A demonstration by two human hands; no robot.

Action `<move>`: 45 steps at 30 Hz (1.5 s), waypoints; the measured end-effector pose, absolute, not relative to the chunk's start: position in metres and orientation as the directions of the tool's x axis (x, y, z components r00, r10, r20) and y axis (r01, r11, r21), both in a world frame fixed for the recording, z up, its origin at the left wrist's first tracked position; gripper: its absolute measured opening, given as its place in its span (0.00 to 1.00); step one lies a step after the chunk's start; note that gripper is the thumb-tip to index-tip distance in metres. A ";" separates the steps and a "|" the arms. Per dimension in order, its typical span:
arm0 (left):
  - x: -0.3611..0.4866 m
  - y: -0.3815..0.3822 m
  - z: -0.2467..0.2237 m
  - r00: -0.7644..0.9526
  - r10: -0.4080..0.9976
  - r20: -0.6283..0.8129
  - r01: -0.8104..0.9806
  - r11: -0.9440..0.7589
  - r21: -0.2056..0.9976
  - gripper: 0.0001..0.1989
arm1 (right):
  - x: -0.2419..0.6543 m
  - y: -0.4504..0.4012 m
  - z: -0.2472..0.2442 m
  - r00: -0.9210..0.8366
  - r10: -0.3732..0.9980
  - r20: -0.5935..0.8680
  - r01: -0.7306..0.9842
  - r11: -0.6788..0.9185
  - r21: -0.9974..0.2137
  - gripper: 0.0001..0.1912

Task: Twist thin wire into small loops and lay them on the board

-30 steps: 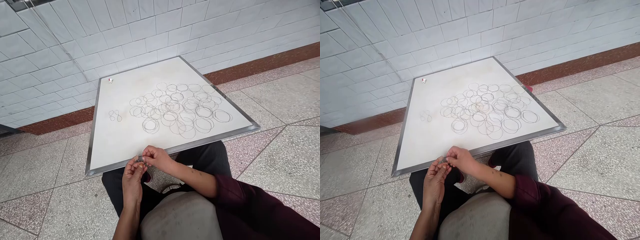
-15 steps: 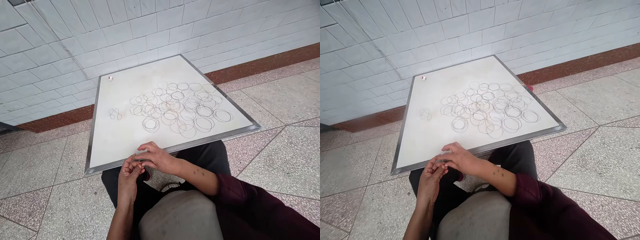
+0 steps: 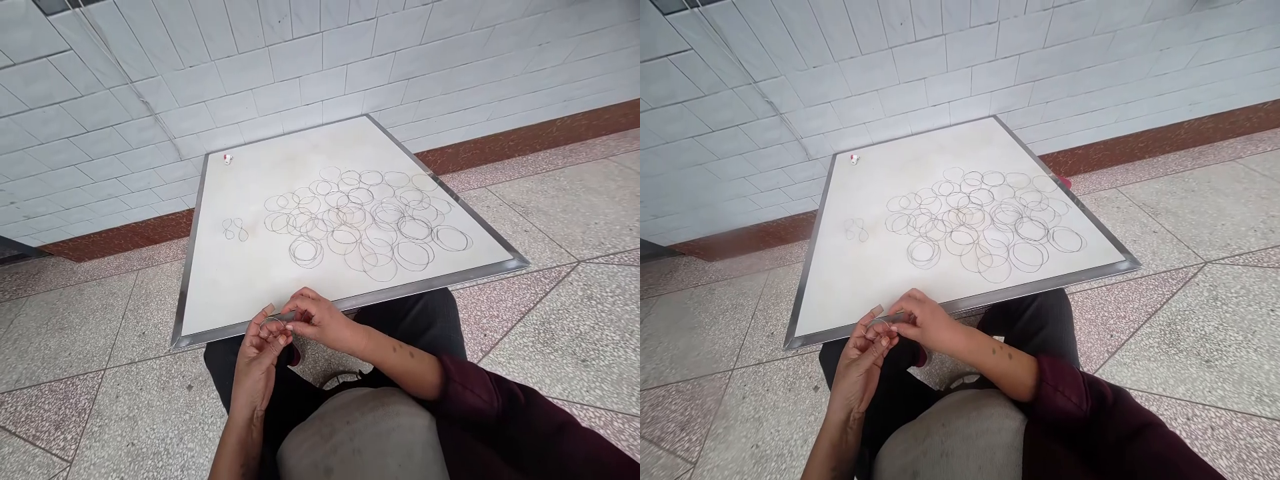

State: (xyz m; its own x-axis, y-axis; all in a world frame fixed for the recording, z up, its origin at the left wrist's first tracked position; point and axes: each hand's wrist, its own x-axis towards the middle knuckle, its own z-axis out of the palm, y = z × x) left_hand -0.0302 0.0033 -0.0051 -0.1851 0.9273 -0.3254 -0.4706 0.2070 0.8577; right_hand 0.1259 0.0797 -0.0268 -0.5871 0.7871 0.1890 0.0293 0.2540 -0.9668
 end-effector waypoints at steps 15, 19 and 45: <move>-0.023 0.004 -0.018 -0.430 0.868 -0.249 -0.350 0.093 0.932 0.27 | 0.111 0.063 -0.038 -0.518 0.854 -0.043 -0.131 -0.128 -0.983 0.10; -0.021 0.004 -0.016 -0.453 0.859 -0.237 -0.355 0.069 0.932 0.29 | 0.108 0.059 -0.041 -0.516 0.853 -0.080 -0.120 -0.164 -0.979 0.12; -0.016 -0.002 -0.017 -0.468 0.866 -0.176 -0.268 0.051 0.962 0.26 | 0.106 0.051 -0.034 -0.495 0.859 -0.132 -0.134 -0.226 -0.965 0.13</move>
